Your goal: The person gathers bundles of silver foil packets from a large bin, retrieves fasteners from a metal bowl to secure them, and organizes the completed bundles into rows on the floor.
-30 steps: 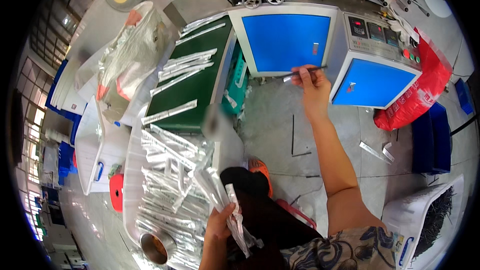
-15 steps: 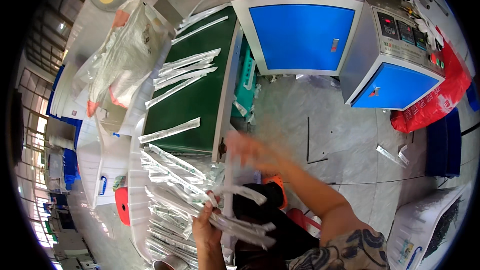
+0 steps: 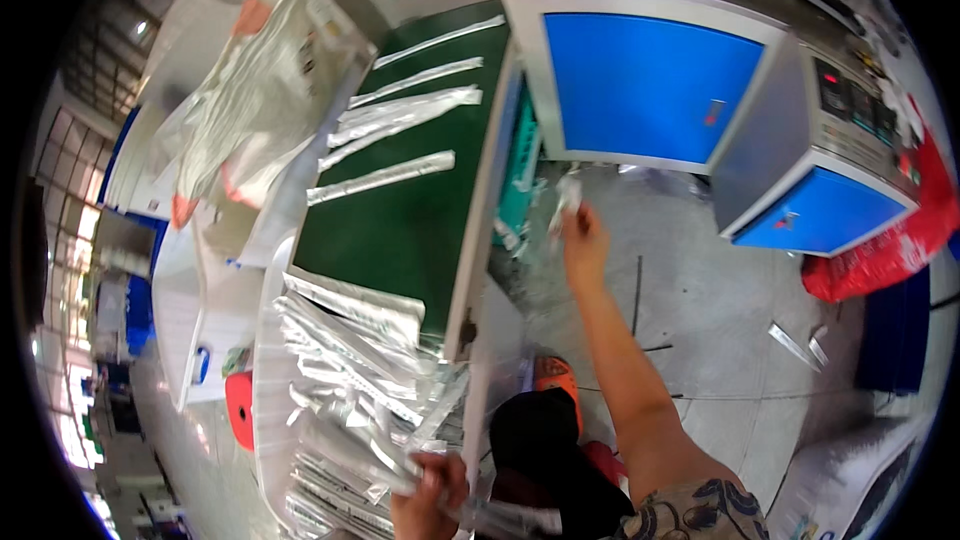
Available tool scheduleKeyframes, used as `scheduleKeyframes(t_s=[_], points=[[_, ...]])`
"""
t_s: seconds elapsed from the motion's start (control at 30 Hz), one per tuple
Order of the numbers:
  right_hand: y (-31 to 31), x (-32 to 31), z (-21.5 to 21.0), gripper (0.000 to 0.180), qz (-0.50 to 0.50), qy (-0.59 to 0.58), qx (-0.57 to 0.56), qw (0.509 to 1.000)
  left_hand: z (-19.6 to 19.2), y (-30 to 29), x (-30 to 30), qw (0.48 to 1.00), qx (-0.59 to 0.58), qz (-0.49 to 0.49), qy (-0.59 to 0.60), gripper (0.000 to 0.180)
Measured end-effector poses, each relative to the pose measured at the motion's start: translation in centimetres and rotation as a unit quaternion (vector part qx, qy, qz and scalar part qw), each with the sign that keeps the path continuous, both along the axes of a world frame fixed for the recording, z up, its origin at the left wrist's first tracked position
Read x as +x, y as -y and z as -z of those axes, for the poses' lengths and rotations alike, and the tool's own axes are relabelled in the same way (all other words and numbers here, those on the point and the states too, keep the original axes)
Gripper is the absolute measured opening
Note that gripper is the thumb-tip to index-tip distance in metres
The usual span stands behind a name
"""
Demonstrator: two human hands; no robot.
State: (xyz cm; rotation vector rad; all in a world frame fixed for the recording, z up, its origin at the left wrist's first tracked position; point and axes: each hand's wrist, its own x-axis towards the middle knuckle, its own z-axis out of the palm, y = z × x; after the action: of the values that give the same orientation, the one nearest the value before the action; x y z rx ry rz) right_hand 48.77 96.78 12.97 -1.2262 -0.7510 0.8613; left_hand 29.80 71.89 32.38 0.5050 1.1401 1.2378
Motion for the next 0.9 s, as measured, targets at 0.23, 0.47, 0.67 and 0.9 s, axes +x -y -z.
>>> scheduleKeyframes(t_s=[0.23,0.47,0.67,0.9], points=[[-12.6,-4.5,6.5,0.032,-0.294,0.048,-0.113,0.948,0.0,4.9,-6.2,0.992,-0.016,-0.09,0.092,0.035],[9.4,-4.4,-8.2,0.026,0.043,0.146,0.045,0.987,4.2,15.9,-9.1,0.963,-0.056,-0.174,0.196,0.031],[10.1,-21.9,-12.8,0.079,-0.356,0.596,0.116,0.71,4.1,16.0,-6.9,0.963,-0.042,-0.107,0.244,0.029],[4.9,-26.4,-11.8,0.123,-0.518,0.534,-0.155,0.649,4.1,20.3,-8.1,0.955,0.016,-0.19,0.228,0.028]])
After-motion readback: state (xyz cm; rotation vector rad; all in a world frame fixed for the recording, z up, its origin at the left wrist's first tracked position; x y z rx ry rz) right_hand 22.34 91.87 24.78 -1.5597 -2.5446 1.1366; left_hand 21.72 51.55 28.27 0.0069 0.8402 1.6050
